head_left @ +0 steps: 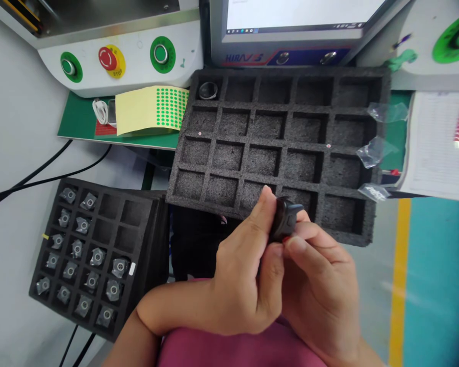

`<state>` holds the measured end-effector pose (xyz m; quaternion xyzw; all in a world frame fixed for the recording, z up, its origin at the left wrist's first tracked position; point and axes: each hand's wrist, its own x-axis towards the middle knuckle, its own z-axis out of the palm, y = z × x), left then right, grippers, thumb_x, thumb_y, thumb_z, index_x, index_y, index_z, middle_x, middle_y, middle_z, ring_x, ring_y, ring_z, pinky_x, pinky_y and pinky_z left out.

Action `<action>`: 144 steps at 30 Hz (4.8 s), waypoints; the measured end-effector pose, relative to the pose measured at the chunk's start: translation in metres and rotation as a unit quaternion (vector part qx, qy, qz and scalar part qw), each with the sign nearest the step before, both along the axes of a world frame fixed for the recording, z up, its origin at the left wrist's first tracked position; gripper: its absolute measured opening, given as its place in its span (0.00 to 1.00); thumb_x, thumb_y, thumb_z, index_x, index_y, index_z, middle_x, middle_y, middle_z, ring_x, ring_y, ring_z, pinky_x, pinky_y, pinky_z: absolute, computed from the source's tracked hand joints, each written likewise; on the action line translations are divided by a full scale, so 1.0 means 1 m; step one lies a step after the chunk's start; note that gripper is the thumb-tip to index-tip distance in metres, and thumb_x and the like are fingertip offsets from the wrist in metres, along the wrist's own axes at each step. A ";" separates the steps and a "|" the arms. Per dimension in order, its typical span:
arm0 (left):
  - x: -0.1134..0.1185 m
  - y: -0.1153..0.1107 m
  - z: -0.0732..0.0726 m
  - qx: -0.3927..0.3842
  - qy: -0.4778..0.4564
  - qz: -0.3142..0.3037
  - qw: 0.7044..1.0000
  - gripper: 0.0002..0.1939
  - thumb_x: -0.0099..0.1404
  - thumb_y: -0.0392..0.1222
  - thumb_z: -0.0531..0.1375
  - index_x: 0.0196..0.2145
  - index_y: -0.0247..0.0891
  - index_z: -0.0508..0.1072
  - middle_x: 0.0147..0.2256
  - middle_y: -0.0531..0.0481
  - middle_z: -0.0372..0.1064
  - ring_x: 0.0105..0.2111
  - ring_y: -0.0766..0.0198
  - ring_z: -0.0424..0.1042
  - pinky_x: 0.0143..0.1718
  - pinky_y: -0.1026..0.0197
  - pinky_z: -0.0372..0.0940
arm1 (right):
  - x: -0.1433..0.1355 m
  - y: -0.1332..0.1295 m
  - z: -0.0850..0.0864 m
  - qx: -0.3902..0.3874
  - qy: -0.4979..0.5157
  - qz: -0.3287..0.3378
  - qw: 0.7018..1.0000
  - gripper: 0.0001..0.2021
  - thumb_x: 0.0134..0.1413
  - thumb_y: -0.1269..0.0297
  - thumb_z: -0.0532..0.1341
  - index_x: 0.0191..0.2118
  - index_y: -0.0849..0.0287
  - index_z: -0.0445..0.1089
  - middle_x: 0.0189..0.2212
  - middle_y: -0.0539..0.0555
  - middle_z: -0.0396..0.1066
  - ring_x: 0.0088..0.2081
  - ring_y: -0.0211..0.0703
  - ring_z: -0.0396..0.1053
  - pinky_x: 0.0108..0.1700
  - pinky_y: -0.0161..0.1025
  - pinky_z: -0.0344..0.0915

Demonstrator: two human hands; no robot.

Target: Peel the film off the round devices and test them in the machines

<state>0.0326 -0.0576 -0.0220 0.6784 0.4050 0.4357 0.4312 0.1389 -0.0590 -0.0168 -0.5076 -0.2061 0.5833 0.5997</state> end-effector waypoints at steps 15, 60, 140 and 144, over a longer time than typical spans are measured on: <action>-0.007 0.011 0.005 0.007 0.061 -0.036 0.997 0.27 0.73 0.34 0.51 0.68 0.41 0.57 0.64 0.43 0.64 0.61 0.50 0.67 0.61 0.50 0.68 | -0.008 -0.002 -0.015 0.012 0.069 -0.034 0.997 0.17 0.43 0.55 0.75 0.27 0.54 0.66 0.30 0.47 0.64 0.30 0.36 0.64 0.34 0.35 0.68; -0.022 0.021 -0.002 0.174 0.119 -0.046 0.977 0.12 0.70 0.30 0.55 0.49 0.28 0.74 0.38 0.42 0.81 0.39 0.63 0.81 0.46 0.67 0.75 | -0.012 0.002 -0.013 0.151 0.058 -0.011 0.987 0.03 0.56 0.67 0.64 0.32 0.53 0.75 0.32 0.49 0.71 0.36 0.39 0.72 0.48 0.47 0.78; 0.006 0.081 0.028 0.061 0.053 -0.026 0.996 0.05 0.61 0.31 0.65 0.29 0.37 0.79 0.28 0.51 0.78 0.28 0.68 0.76 0.29 0.69 0.72 | 0.034 0.025 -0.008 0.250 -0.013 -0.116 0.961 0.11 0.56 0.74 0.63 0.41 0.53 0.76 0.38 0.53 0.71 0.41 0.41 0.73 0.42 0.41 0.78; 0.003 0.074 0.033 0.022 0.012 0.039 0.999 0.06 0.62 0.31 0.65 0.29 0.38 0.80 0.29 0.52 0.78 0.29 0.68 0.76 0.28 0.70 0.72 | 0.040 0.024 -0.008 0.288 -0.217 -0.188 0.914 0.14 0.55 0.77 0.65 0.43 0.52 0.76 0.39 0.53 0.74 0.43 0.44 0.74 0.47 0.45 0.74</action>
